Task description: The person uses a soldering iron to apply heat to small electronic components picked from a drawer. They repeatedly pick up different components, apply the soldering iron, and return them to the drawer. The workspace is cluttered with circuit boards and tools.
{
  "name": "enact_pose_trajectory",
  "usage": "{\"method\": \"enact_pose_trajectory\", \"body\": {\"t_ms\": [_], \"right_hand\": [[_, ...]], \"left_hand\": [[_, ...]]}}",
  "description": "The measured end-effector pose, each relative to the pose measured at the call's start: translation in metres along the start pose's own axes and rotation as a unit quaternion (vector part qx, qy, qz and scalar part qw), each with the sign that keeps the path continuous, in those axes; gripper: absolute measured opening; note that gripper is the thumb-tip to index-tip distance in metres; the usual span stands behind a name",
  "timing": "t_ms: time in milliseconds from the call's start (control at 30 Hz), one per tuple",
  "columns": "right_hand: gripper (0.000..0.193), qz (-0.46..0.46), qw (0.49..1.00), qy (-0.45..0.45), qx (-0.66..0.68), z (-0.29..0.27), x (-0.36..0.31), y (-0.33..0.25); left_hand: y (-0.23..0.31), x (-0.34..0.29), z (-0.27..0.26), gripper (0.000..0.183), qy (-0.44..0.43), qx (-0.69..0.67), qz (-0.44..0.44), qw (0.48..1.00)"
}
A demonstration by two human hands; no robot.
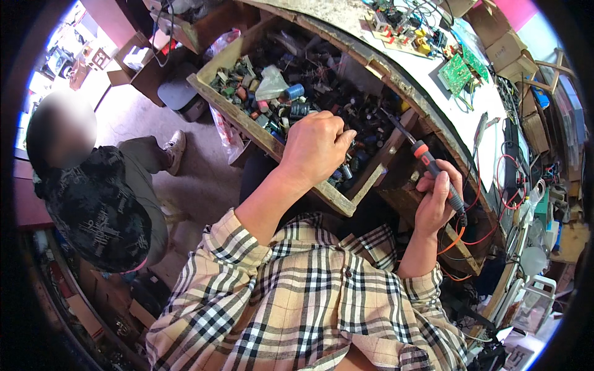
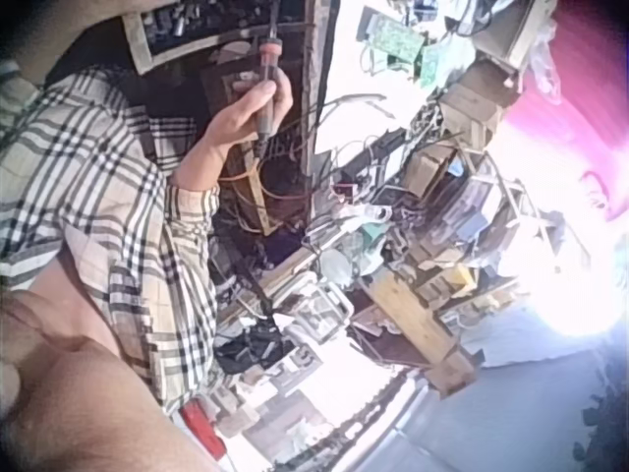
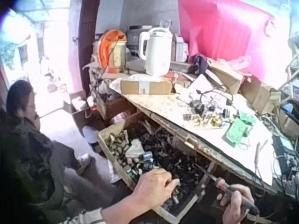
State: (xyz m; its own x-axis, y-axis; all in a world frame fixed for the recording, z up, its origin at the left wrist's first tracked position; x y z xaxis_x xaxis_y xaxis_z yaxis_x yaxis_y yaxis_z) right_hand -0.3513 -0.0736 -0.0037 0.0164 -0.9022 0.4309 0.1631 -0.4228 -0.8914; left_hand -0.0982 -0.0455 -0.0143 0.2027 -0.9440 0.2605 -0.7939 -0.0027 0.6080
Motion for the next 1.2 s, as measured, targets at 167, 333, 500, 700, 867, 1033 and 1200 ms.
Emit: {"method": "enact_pose_trajectory", "body": {"t_ms": [167, 333, 500, 700, 867, 1033, 1200], "right_hand": [[0.027, -0.009, 1.000, 0.012, -0.017, 0.002, 0.001, -0.002], [0.028, -0.011, 0.999, 0.021, -0.028, 0.000, 0.000, 0.000], [0.026, -0.010, 1.000, 0.014, -0.025, 0.001, 0.001, 0.000], [0.026, -0.019, 0.999, 0.016, -0.024, 0.000, 0.000, 0.000], [0.026, -0.016, 0.999, 0.024, -0.033, 0.001, 0.000, -0.003], [0.027, -0.013, 0.999, 0.022, -0.024, 0.001, 0.000, -0.001], [0.026, -0.016, 1.000, 0.018, -0.018, -0.001, -0.002, -0.003]], "left_hand": [[-0.005, 0.018, 0.003, 0.017, -0.009, -0.014, 0.030, 0.999], [-0.004, 0.061, 0.003, 0.034, -0.095, 0.083, 0.049, 0.991], [-0.025, 0.102, 0.021, 0.055, -0.026, 0.098, 0.014, 0.995], [-0.036, 0.118, 0.025, 0.028, 0.035, 0.007, -0.032, 0.999], [-0.053, 0.123, 0.041, 0.022, -0.011, 0.019, -0.034, 0.999], [-0.044, 0.108, 0.032, 0.018, -0.101, 0.105, 0.005, 0.989], [-0.033, 0.097, 0.025, 0.023, -0.099, 0.094, 0.036, 0.990]]}}
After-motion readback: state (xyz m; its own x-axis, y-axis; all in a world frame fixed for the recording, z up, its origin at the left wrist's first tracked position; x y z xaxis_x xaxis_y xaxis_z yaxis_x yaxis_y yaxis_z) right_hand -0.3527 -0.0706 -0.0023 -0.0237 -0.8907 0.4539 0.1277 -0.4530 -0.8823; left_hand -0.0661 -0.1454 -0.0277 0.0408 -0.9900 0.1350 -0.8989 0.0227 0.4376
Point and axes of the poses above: each hand's wrist, its own x-axis towards the middle knuckle, its own z-axis out of the palm, y = z × x, the point moved 3 cm from there along x, towards the middle knuckle, and after that the axes turned 12 degrees about x, right-handed, at the moved point
